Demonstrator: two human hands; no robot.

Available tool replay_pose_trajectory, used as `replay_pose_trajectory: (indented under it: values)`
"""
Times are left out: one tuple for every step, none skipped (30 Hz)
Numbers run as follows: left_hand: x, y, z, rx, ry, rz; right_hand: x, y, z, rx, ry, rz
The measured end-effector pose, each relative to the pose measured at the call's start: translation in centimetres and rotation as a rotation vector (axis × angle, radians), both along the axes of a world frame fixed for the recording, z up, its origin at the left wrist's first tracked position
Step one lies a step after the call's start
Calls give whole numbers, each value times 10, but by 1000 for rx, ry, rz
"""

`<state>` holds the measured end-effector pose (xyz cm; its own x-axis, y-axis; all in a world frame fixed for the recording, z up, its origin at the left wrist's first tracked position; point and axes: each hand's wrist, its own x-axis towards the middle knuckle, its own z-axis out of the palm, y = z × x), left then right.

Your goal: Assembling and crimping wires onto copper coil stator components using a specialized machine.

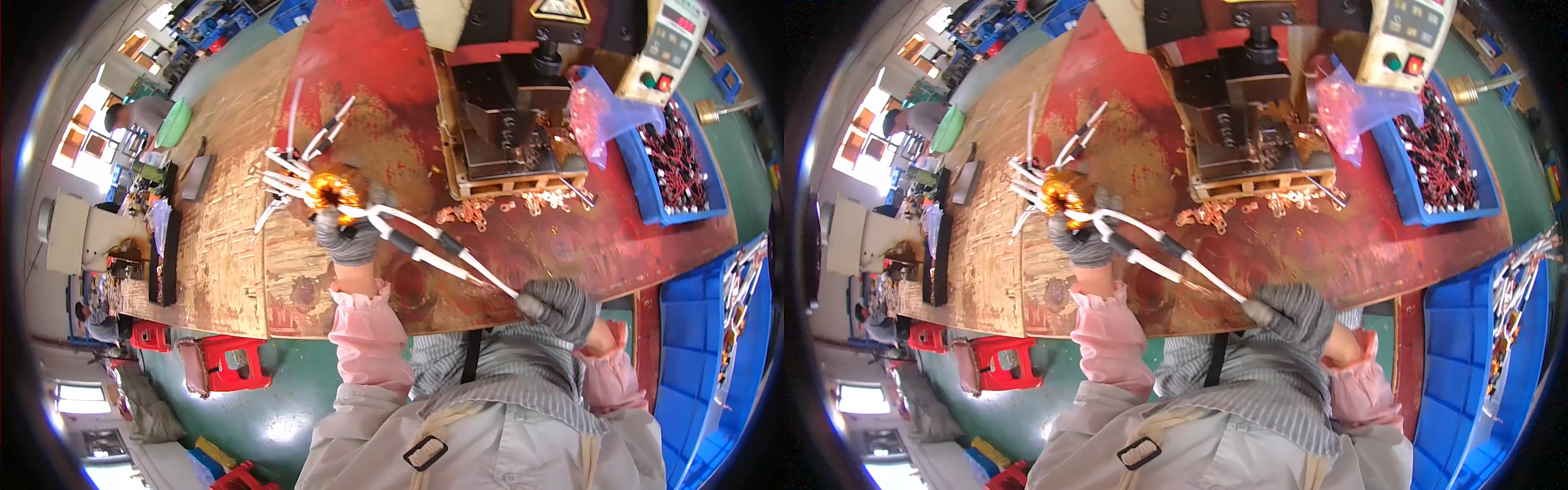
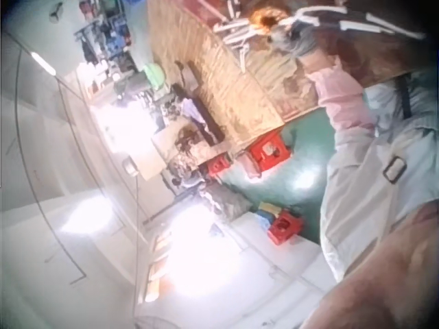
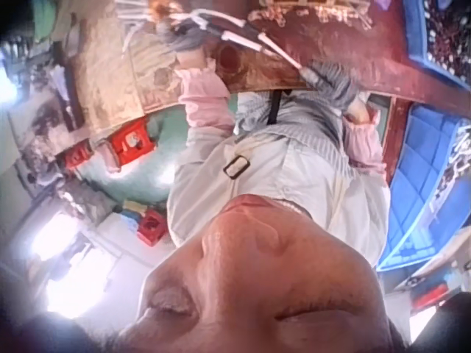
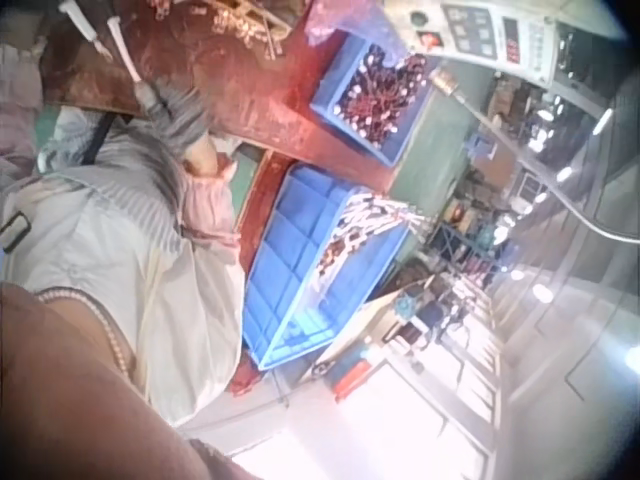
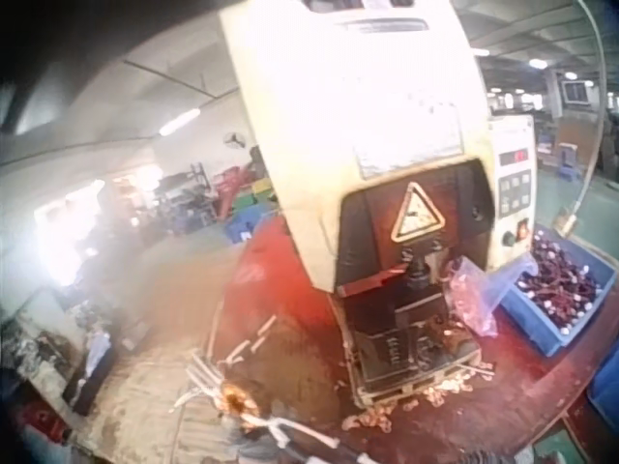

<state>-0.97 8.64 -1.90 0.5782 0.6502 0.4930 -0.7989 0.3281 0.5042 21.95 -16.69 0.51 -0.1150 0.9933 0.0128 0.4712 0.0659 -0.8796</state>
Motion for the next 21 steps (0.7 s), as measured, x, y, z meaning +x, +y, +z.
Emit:
replay_pose_trajectory:
  values:
    - [2,-16,8,-175,143,329,2,-3,-2,-4,-63,5]
    - [0,-14,11,-65,114,100,4,-3,-2,-8,-126,7]
    - [-6,-8,4,-81,80,42,8,-2,2,90,-243,-68]
    - [-2,-6,6,-100,49,-28,13,-2,9,172,-390,-152]
    - [1,-7,9,-130,33,-5,19,-1,17,252,-537,-242]
    - [4,-11,13,-160,18,11,24,-1,26,329,-685,-340]
    - [17,-14,18,-169,40,9,27,-2,39,427,-688,-357]
    - [24,-23,26,-157,91,43,23,-1,60,524,-698,-391]
    - [35,-30,28,-142,139,54,21,-2,74,608,-742,-453]
    - [31,-42,41,-104,221,110,13,-3,80,549,-731,-368]
    - [32,-51,43,-79,287,134,-1,3,104,432,-705,-257]
    - [37,-58,43,-48,353,148,-14,8,105,517,-520,-212]
    - [46,-68,45,-5,414,152,-25,22,103,685,-428,-80]
    - [53,-76,57,77,487,162,-34,32,104,842,-353,49]
    - [67,-87,62,150,546,124,-37,37,105,897,-333,146]
    - [67,-92,66,228,605,124,-42,45,103,924,-333,201]
    - [83,-107,79,336,627,54,-38,33,105,932,-388,198]
    - [96,-119,90,447,653,-3,-34,28,108,942,-442,182]
    - [105,-131,102,559,673,-50,-30,16,108,953,-486,156]
    - [112,-140,115,667,682,-95,-25,6,109,968,-541,126]
    - [119,-150,128,777,687,-139,-21,-1,113,987,-599,80]
